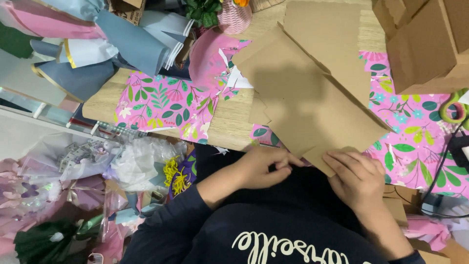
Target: The person assembles a flat cardboard box by folding its flaps and tucking the tabs into slots. They then pick up a completed box and place it on a stack before returning to assemble another flat box.
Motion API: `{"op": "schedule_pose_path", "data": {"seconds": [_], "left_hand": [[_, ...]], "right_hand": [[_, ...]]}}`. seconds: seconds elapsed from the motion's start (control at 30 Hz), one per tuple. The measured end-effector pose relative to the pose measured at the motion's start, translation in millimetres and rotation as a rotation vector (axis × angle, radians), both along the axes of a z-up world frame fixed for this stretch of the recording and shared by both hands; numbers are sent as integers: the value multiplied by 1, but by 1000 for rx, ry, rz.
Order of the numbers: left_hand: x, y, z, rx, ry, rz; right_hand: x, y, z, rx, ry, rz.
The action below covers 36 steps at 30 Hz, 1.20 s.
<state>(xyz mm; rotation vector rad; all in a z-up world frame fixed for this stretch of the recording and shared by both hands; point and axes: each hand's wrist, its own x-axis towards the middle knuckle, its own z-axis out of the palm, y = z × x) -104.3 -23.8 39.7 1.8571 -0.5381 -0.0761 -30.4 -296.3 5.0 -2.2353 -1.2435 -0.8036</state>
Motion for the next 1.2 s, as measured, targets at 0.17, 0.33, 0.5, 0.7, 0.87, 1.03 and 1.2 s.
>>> {"op": "schedule_pose_path", "data": {"seconds": [0.17,0.33,0.5,0.7,0.87,1.03,1.2], "left_hand": [[22,37,1,345,-391,451],[32,60,-16,269,-252,790],[46,84,-44,-428,-48,880],[45,103,-54,-721,-25,1015],[42,108,-62,-857,124,1103],[40,116,-44,-727,226,1200],[46,118,-58,-470,181,1263]], "right_hand": [[-2,-8,8,147,125,64],[-8,-24,-23,510,347,44],[-3,-39,-36,674,485,63],[17,-35,-13,631,582,181],[33,-32,-8,323,512,142],[31,-18,-12,421,628,392],[30,-18,-30,586,641,438]]}}
